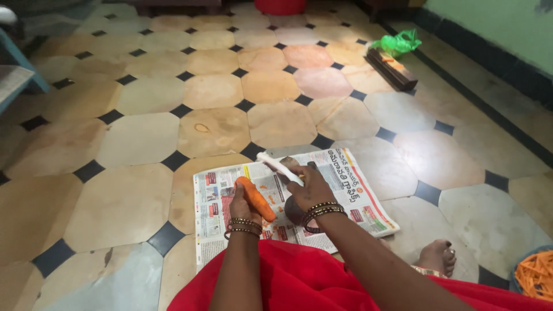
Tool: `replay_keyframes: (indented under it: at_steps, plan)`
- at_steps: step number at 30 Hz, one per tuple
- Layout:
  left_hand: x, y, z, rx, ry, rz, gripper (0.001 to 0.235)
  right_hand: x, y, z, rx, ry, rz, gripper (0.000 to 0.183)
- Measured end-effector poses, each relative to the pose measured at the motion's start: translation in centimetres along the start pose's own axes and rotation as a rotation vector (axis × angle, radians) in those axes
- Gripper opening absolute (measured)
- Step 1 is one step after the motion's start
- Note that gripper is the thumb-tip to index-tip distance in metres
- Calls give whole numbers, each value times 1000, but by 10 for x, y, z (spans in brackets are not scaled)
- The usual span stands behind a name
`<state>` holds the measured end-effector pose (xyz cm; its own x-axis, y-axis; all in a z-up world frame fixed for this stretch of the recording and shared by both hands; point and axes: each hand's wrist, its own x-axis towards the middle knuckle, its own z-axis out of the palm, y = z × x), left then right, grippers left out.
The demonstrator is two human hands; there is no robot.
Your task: Peeling a carrot using a handheld peeler over a newspaper.
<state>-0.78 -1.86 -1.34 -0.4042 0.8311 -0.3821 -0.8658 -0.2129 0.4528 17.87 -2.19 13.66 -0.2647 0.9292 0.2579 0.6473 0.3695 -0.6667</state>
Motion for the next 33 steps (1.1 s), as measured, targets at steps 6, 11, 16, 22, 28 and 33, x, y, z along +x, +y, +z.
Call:
replay_keyframes:
  at_steps: [6,11,16,22,28,33]
  plan:
    - [-25,-6,-5,99,-22,24,59,-44,-60,-45,246,-28,424,47]
    - [-31,-1,7,60,-19,-21,60,-48,-52,-50,370,-3,341,44]
    - [-29,-14,14,-35,-67,-146,59,-54,-35,-39,239,69,73,45]
    - [-38,-20,40,19,-120,-104,48,-58,-1,-6,23,-87,62,53]
    - [-22,-29,29,-121,-240,-101,52,-64,-6,-2,-13,-21,-106,53]
    - [-29,-5,31,-208,-129,-75,66,-83,-14,-8,-59,-36,-106,48]
